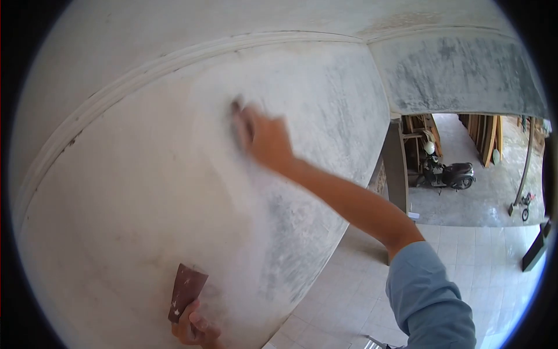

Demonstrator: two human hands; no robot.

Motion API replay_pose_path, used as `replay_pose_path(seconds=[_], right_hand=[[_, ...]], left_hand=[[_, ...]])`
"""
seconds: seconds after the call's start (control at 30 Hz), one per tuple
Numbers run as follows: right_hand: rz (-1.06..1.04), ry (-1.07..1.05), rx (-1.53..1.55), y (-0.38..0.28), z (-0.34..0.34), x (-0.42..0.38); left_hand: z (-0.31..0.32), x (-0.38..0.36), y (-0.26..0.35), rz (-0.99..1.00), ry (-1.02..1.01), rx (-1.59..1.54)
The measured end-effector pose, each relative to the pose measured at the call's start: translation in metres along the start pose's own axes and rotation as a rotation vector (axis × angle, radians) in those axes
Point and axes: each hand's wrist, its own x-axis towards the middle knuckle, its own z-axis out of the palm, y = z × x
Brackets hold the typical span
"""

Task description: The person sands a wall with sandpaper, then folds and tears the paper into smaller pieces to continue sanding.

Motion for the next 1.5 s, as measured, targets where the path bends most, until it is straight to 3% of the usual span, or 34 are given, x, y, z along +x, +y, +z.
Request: replay_pose_path(seconds=[0.1, 0.2, 0.27, 0.3, 0.33, 0.4, 0.43, 0.47, 0.53, 0.57, 0.67, 0.73, 0.8, 0.87, 0.93, 1.03, 1.17, 1.2, 1.3, 1.37, 1.43, 1.5], right_hand=[[-0.038, -0.047, -0.036, 0.016, -0.018, -0.025], [0.472, 0.047, -0.077, 0.087, -0.011, 0.012], [0.493, 0.015, 0.014, 0.083, -0.01, 0.006], [0.501, 0.0, 0.06, 0.08, -0.01, -0.001], [0.265, -0.02, -0.026, 0.069, -0.01, -0.02], [-0.266, 0.217, 0.006, 0.055, -0.018, -0.038], [-0.105, 0.048, -0.207, 0.073, -0.014, -0.04], [0.32, -0.15, -0.034, 0.082, -0.026, -0.025], [0.526, 0.021, -0.058, 0.109, -0.021, -0.005], [0.547, 0.043, -0.075, 0.108, -0.018, -0.008], [0.292, -0.074, -0.024, 0.073, -0.021, -0.059], [-0.055, 0.032, 0.102, 0.028, -0.033, -0.093], [0.057, -0.194, -0.074, 0.047, -0.036, -0.089], [0.396, -0.133, 0.029, 0.074, -0.03, -0.059], [0.576, -0.026, 0.038, 0.097, -0.02, -0.041], [0.418, 0.014, 0.102, 0.057, -0.02, -0.075], [0.286, -0.231, 0.169, 0.003, -0.055, -0.187], [0.316, -0.282, 0.255, 0.0, -0.069, -0.21], [0.893, -0.506, 0.459, -0.012, -0.12, -0.269], [0.953, -0.565, 0.416, -0.002, -0.146, -0.344], [1.027, -0.601, 0.392, -0.005, -0.178, -0.404], [1.316, -0.673, 0.466, -0.009, -0.214, -0.442]], left_hand=[[-0.008, -0.01, -0.005, -0.138, -0.032, 0.045], [-0.012, -0.006, -0.001, -0.108, -0.048, 0.07], [-0.003, -0.004, -0.001, -0.032, 0.014, 0.119], [-0.001, -0.003, 0.0, -0.024, 0.016, 0.097], [0.001, -0.001, 0.002, -0.016, 0.02, 0.073], [0.006, -0.001, 0.003, -0.02, 0.025, 0.058], [0.006, -0.002, 0.005, -0.039, 0.018, 0.068], [0.002, -0.003, 0.006, -0.056, -0.001, 0.078], [-0.003, -0.009, 0.006, -0.15, -0.054, 0.12], [-0.006, -0.01, 0.005, -0.195, -0.082, 0.143], [0.005, -0.004, 0.002, 0.01, -0.003, 0.088], [0.002, 0.003, 0.003, 0.006, 0.006, 0.061], [-0.001, 0.005, 0.006, 0.012, -0.011, 0.043], [0.001, 0.006, 0.007, 0.021, -0.038, 0.023], [0.0, 0.005, 0.007, 0.029, -0.055, 0.033], [0.0, 0.008, 0.006, 0.04, -0.054, 0.026], [0.001, 0.007, 0.007, 0.041, -0.04, 0.07], [0.002, 0.009, 0.009, 0.029, -0.044, 0.061], [0.003, 0.015, 0.019, -0.007, -0.053, 0.042], [-0.001, 0.014, 0.02, -0.013, -0.058, 0.023], [-0.006, 0.006, 0.02, -0.159, -0.089, -0.044], [-0.012, -0.002, 0.024, -0.272, -0.13, -0.12]])
